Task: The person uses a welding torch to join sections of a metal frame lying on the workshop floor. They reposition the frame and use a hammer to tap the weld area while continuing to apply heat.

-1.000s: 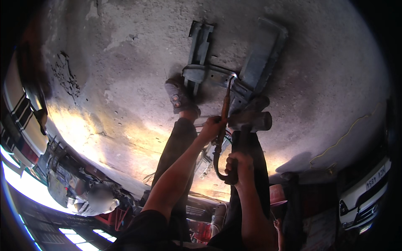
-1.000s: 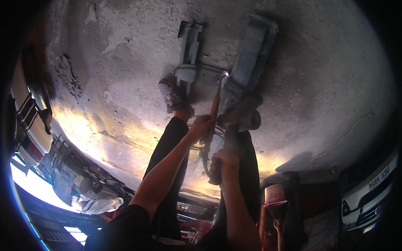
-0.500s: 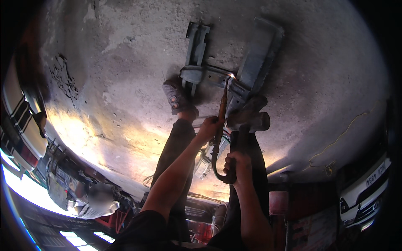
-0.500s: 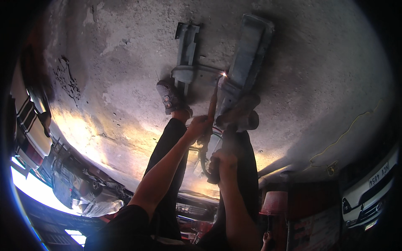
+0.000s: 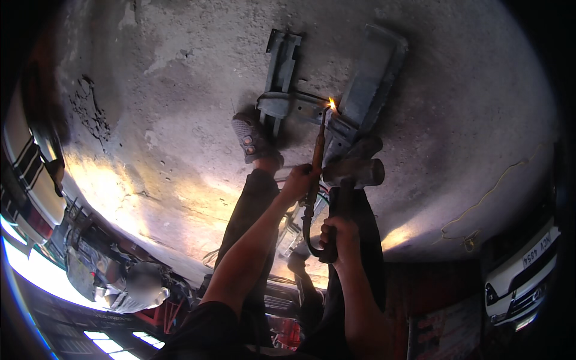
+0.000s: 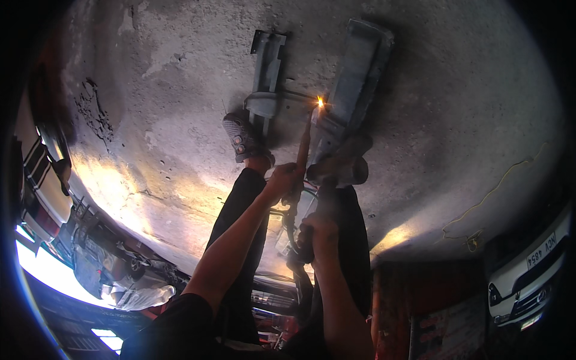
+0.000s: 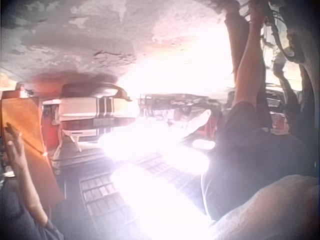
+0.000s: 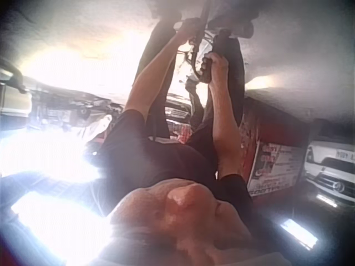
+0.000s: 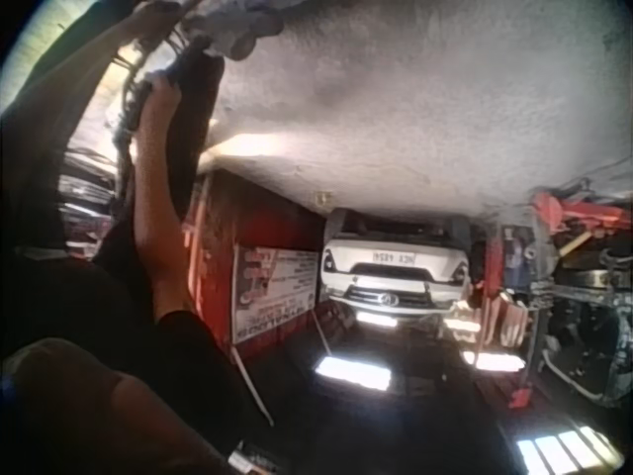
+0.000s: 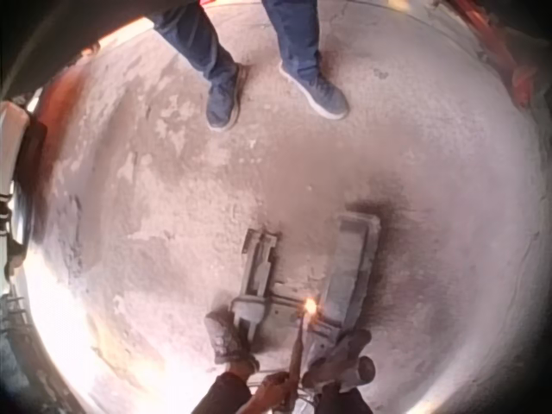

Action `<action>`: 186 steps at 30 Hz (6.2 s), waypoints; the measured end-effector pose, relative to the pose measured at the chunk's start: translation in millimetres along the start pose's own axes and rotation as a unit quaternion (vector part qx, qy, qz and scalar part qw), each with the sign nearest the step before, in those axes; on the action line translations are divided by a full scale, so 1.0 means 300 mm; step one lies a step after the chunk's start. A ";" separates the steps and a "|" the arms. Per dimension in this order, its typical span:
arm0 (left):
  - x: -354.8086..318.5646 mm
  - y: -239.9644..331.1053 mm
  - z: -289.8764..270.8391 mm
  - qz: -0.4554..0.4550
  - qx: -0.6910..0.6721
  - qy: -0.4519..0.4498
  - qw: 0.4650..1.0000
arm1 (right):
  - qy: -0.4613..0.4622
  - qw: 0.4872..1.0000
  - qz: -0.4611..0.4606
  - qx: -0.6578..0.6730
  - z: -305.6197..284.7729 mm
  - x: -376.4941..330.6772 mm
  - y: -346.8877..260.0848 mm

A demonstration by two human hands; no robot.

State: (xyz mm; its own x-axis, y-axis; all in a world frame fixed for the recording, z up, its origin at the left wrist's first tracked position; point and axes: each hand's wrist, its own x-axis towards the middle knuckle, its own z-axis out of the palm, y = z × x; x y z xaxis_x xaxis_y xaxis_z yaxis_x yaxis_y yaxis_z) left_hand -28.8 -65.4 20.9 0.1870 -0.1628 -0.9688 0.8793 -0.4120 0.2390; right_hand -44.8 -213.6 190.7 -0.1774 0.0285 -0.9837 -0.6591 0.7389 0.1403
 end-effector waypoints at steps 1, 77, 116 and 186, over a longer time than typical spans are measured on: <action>-0.001 0.003 -0.001 -0.004 -0.003 -0.004 1.000 | 0.001 1.000 -0.001 -0.002 -0.007 0.008 0.005; -0.053 -0.131 0.023 0.004 0.014 -0.018 1.000 | -0.012 1.000 -0.004 -0.013 -0.011 0.007 -0.018; -0.043 -0.145 0.002 -0.063 -0.010 -0.031 0.997 | -0.007 1.000 0.007 0.005 0.009 0.006 -0.030; -0.021 -0.067 0.009 -0.016 0.020 0.003 1.000 | -0.027 0.999 0.002 -0.033 0.039 -0.006 -0.092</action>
State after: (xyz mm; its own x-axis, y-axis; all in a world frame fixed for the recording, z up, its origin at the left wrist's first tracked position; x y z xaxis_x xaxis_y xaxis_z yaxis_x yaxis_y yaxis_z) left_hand -48.9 -58.4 22.4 0.1620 -0.1432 -0.9763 0.8670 -0.4518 0.2101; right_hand -17.9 -226.1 187.3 -0.1417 0.0693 -0.9875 -0.7050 0.6932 0.1498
